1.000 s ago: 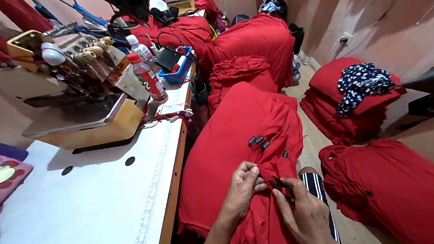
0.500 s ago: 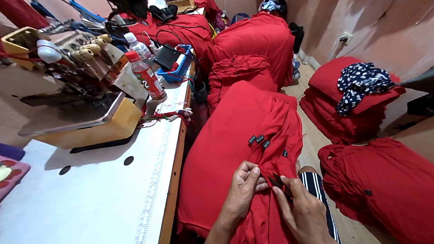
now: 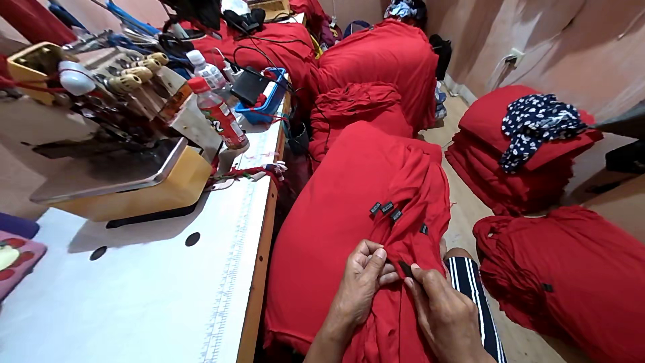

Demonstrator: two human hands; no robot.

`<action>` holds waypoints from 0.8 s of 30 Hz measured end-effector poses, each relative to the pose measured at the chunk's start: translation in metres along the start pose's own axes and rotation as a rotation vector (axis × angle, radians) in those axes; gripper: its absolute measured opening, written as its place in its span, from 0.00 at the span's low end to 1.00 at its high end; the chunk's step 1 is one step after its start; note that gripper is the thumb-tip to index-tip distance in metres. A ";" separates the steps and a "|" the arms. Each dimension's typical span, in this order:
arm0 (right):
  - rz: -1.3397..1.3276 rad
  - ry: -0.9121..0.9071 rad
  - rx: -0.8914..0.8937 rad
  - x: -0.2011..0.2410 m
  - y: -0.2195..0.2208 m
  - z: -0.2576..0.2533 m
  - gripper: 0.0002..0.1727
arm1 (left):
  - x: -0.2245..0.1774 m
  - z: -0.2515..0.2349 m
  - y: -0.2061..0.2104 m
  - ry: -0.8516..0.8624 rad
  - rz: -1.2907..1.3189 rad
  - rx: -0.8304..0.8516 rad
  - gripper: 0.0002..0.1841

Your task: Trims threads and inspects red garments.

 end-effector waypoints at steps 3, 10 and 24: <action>-0.023 -0.012 -0.016 -0.002 -0.001 0.001 0.13 | 0.000 0.000 0.000 -0.009 0.004 0.002 0.08; -0.103 0.054 -0.052 -0.010 -0.007 0.004 0.14 | -0.001 0.000 -0.001 -0.021 0.032 0.014 0.08; -0.123 0.042 0.003 -0.004 -0.004 0.000 0.17 | 0.002 0.000 0.001 0.032 -0.036 0.034 0.07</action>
Point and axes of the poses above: each hand's wrist, its own z-axis away from the middle knuckle, its own y-axis out of the palm, x = y × z, the point moved 2 cm from there along -z, towards the middle knuckle, and after that the axes turned 8 degrees about -y, right-handed, at the moved point
